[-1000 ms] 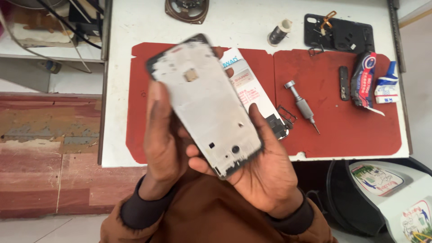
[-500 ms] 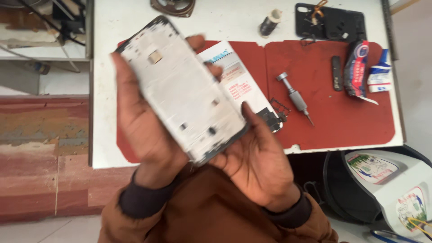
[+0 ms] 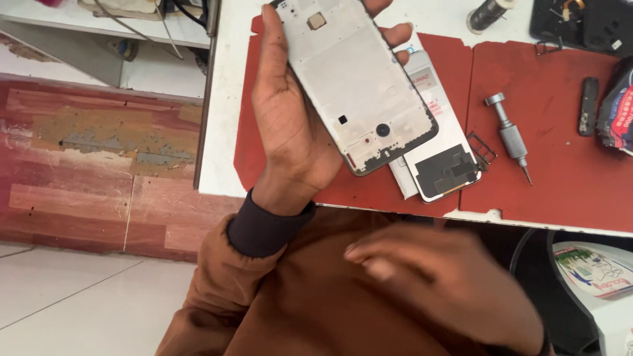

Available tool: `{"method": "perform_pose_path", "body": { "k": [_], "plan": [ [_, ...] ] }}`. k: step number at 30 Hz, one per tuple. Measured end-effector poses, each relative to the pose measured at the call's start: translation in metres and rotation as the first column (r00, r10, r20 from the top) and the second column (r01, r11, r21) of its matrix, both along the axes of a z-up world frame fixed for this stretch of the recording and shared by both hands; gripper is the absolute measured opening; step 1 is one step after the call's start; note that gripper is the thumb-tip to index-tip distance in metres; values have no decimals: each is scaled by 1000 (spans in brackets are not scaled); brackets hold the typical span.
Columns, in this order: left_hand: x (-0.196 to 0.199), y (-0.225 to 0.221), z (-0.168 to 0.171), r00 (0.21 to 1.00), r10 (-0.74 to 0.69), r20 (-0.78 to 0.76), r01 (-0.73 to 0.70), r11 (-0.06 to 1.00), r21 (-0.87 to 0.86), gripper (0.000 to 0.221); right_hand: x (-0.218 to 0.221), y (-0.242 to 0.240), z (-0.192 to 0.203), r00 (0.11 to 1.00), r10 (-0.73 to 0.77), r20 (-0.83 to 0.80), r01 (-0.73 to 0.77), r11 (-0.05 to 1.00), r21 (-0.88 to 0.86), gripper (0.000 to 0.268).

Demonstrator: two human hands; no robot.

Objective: The person powers on an Infinix smartphone, then removes the back cover and battery. They place the back cover aside and proceed to disconnect ribbon cables and unscrew internal components from the phone's frame using a screwdriver.

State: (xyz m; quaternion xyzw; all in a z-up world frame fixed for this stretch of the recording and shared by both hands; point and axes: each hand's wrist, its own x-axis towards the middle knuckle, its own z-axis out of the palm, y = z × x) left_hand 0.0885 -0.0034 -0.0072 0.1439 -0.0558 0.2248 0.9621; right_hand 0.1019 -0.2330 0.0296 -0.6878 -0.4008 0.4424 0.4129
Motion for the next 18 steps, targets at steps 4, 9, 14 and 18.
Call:
{"method": "perform_pose_path", "body": {
  "k": [4,9,14,18],
  "plan": [
    [0,2,6,999,-32,-20,31,998,-48,72,-24,19,-45,729,23,684,-68,997,39,31],
    [-3,0,-3,996,-60,59,60,998,0,69,-11,19,-132,790,-14,613,38,999,-26,27],
    [-8,1,-3,994,-102,30,104,990,-93,68,-7,42,-205,871,-285,400,143,926,349,43],
    [-10,-1,-7,990,-103,96,110,991,-74,60,-4,55,-196,397,-287,872,-32,945,325,44]
  ]
}}
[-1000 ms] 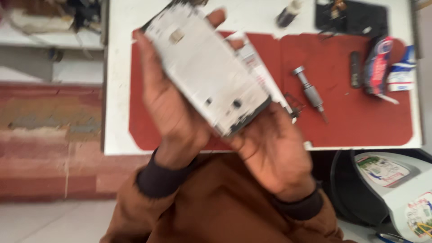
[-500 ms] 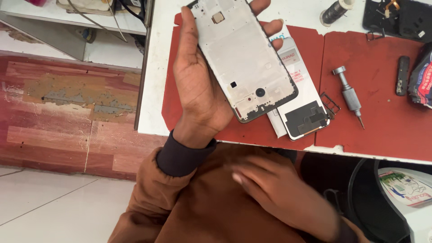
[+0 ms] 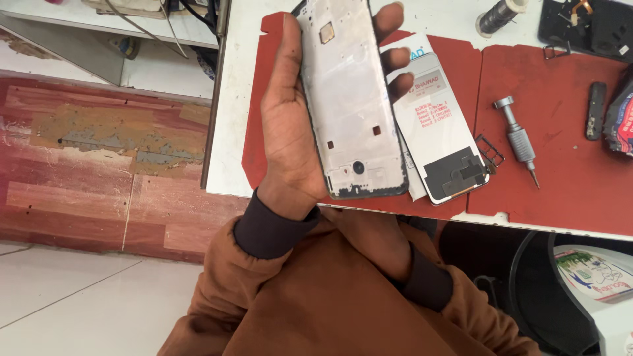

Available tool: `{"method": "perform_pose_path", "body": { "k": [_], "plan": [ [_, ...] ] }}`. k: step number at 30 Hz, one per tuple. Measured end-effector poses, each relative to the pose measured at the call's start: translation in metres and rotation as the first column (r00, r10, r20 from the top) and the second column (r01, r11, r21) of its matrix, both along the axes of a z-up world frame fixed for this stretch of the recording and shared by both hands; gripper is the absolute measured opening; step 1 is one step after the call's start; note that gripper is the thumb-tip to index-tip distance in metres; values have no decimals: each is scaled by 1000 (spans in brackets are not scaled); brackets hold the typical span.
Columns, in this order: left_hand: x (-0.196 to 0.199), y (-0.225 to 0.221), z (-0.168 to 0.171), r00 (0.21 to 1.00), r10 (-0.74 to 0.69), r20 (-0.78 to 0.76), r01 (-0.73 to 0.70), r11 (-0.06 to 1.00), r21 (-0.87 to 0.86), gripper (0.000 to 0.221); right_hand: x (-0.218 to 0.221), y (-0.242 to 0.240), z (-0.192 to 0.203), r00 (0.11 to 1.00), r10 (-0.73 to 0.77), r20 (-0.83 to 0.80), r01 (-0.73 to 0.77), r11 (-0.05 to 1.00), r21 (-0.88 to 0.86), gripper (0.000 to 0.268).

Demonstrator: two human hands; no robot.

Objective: The person powers on an Infinix smartphone, then removes the back cover and battery. They place the back cover aside and proceed to disconnect ribbon cables and unscrew internal components from the phone's frame using a screwdriver.

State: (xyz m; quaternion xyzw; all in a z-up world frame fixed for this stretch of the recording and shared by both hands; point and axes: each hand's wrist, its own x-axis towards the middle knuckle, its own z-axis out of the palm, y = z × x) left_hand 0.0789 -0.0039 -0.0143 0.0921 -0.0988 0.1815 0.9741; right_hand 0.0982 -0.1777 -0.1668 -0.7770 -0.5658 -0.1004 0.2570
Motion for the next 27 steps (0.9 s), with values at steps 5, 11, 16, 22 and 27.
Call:
{"method": "perform_pose_path", "body": {
  "k": [5,11,16,22,27],
  "plan": [
    [-5,1,-8,998,2,59,-2,1000,-3,51,-4,12,11,987,-58,-148,35,987,-158,16],
    [-9,4,-5,986,-7,165,9,1000,-10,43,-6,11,28,848,124,-515,-110,992,58,16],
    [-11,3,1,994,-5,109,12,998,-69,44,-23,-7,119,932,343,-117,-361,907,-215,18],
    [-12,4,-11,978,8,208,-1,999,-34,45,7,-31,224,941,302,152,-300,953,-34,26],
    [-8,3,-20,963,16,270,-9,1000,-25,46,35,-11,227,934,-337,119,327,940,101,16]
  ]
}}
